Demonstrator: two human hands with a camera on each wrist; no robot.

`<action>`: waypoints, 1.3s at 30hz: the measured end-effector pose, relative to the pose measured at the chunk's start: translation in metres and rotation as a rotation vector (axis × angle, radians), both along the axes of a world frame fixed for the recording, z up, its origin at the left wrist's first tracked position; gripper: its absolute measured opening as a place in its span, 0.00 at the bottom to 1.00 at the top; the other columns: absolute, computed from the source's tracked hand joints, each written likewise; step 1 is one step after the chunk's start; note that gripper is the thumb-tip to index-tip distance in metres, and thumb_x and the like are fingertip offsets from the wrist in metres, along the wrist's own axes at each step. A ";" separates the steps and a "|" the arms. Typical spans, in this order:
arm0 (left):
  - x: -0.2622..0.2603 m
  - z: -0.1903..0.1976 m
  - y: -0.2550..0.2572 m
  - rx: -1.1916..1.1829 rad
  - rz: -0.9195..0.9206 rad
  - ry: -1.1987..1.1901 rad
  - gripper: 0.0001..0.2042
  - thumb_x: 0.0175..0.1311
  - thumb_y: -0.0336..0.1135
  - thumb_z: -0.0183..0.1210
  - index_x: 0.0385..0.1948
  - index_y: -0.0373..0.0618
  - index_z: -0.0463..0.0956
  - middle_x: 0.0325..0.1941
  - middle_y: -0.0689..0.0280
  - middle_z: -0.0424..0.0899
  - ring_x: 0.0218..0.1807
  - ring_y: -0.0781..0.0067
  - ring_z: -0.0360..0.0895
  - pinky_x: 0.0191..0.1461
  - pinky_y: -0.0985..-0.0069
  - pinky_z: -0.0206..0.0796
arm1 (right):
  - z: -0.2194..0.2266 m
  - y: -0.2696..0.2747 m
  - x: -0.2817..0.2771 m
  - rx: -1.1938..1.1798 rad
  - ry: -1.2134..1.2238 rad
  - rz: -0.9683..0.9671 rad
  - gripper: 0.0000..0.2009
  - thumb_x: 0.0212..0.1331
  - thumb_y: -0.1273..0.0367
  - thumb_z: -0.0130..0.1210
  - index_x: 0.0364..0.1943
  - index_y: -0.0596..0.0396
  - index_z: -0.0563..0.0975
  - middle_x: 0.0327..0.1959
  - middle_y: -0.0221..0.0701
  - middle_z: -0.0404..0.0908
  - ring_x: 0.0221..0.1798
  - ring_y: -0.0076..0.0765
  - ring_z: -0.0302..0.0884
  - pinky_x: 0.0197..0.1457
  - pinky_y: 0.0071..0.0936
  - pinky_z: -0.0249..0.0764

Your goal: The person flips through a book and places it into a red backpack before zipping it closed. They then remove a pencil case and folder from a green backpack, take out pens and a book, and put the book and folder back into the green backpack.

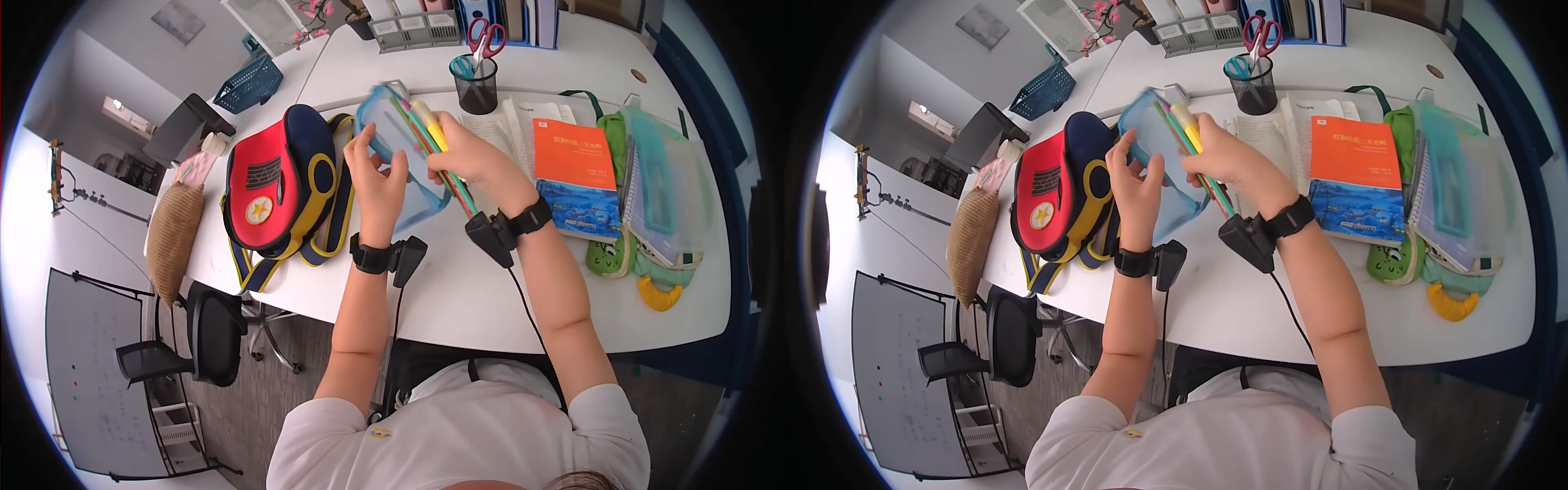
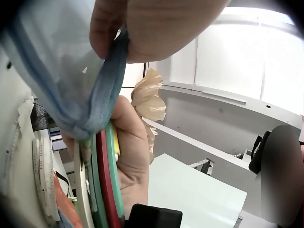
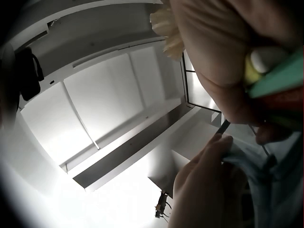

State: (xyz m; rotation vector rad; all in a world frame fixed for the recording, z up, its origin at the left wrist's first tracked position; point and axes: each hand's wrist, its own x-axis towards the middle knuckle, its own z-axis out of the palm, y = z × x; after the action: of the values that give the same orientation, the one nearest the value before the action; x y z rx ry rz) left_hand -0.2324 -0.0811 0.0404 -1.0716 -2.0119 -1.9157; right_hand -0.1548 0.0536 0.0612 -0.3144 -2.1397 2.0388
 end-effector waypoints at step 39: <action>-0.049 0.013 -0.051 0.214 -0.034 -0.407 0.25 0.51 0.23 0.48 0.57 0.30 0.64 0.25 0.71 0.71 0.23 0.88 0.63 0.23 0.91 0.50 | -0.108 0.018 -0.130 1.086 -0.159 -0.035 0.09 0.48 0.72 0.50 0.28 0.64 0.79 0.32 0.51 0.79 0.39 0.51 0.79 0.43 0.38 0.75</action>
State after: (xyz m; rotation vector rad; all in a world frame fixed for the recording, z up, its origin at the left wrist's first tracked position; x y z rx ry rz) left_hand -0.2812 -0.1316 0.0531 -0.7112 -1.9139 -2.4629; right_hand -0.2850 0.0713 -0.0466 -0.3279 -2.8928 0.6067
